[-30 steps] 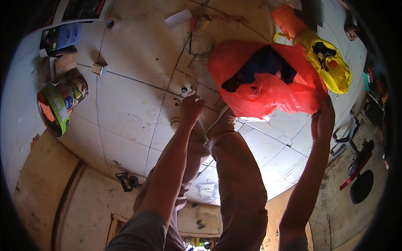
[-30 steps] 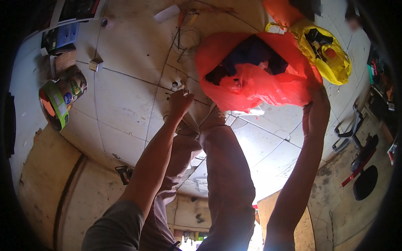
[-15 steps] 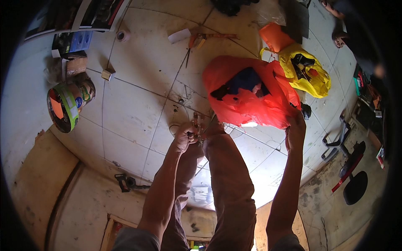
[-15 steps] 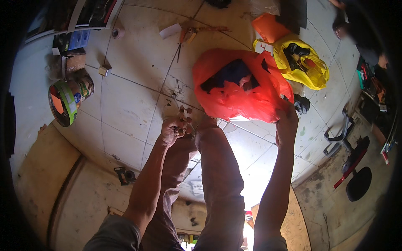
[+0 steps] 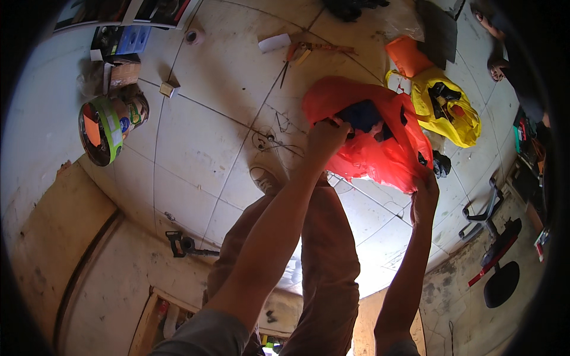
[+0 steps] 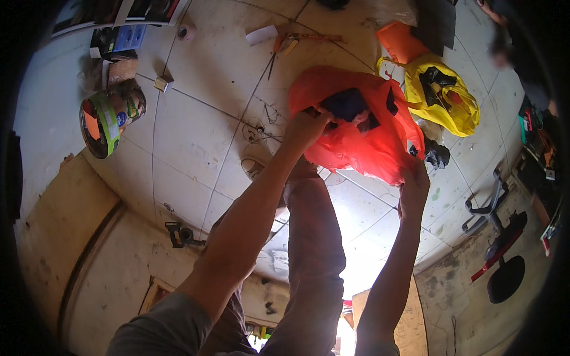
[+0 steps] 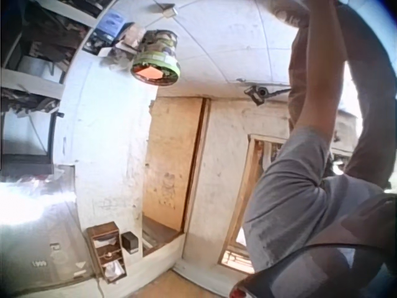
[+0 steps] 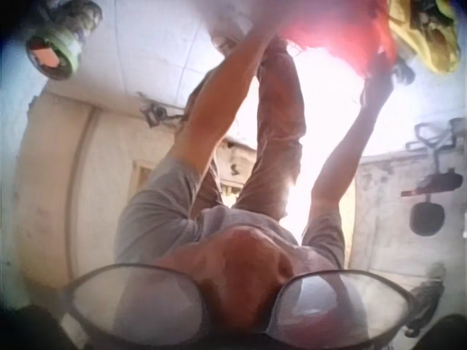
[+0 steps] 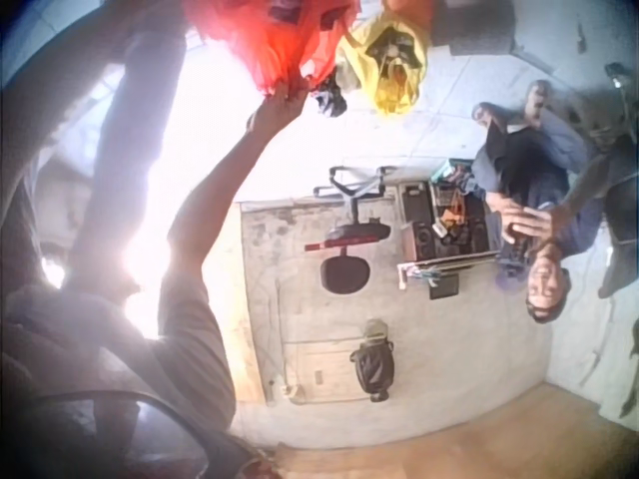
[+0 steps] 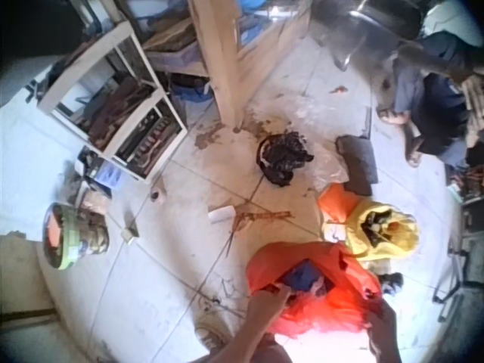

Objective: The person handles an electric guitar body, turning it over to check both sides, and then gathers materials from plastic bags on the floor including a dark square item.

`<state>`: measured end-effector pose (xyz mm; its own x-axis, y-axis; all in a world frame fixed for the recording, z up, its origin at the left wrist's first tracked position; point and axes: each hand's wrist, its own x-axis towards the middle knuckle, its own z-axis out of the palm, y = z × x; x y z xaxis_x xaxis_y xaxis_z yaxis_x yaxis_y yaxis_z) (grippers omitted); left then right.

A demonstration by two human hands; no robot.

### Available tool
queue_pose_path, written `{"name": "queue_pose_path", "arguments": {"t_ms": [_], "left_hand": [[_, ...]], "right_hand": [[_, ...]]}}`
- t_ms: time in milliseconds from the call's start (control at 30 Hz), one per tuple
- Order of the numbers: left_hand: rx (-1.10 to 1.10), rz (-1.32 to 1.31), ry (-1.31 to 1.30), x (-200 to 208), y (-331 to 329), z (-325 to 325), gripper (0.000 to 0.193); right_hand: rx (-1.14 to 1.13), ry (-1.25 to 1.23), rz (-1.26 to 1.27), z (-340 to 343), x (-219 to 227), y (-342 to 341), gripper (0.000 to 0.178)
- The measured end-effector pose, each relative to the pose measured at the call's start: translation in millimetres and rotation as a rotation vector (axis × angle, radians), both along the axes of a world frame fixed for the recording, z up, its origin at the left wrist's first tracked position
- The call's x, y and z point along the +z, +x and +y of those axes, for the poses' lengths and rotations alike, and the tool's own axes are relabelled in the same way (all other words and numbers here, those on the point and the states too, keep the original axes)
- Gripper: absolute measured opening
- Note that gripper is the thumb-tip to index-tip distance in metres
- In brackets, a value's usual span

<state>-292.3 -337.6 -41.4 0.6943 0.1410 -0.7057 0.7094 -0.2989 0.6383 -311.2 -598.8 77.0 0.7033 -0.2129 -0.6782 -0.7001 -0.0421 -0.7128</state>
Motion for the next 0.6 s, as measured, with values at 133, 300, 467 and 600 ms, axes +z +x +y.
{"name": "queue_pose_path", "arguments": {"t_ms": [133, 300, 467, 600], "left_hand": [[-0.002, -0.043, 0.236, 47, -31, 11, 0.05], [0.271, 0.268, 0.491, -39, -140, 91, 0.057], [0.719, 0.783, 0.058, -97, -155, 106, 0.048], [0.807, 0.66, -0.114, -130, -164, 104, 0.047]], "right_hand": [[-0.036, -0.071, 0.029, -23, -6, -16, 0.04], [0.017, -0.081, 0.02, -12, -8, -6, 0.038], [0.028, -0.115, -0.015, -12, -9, -3, 0.034], [0.075, -0.119, 0.021, -33, -17, -7, 0.041]]}}
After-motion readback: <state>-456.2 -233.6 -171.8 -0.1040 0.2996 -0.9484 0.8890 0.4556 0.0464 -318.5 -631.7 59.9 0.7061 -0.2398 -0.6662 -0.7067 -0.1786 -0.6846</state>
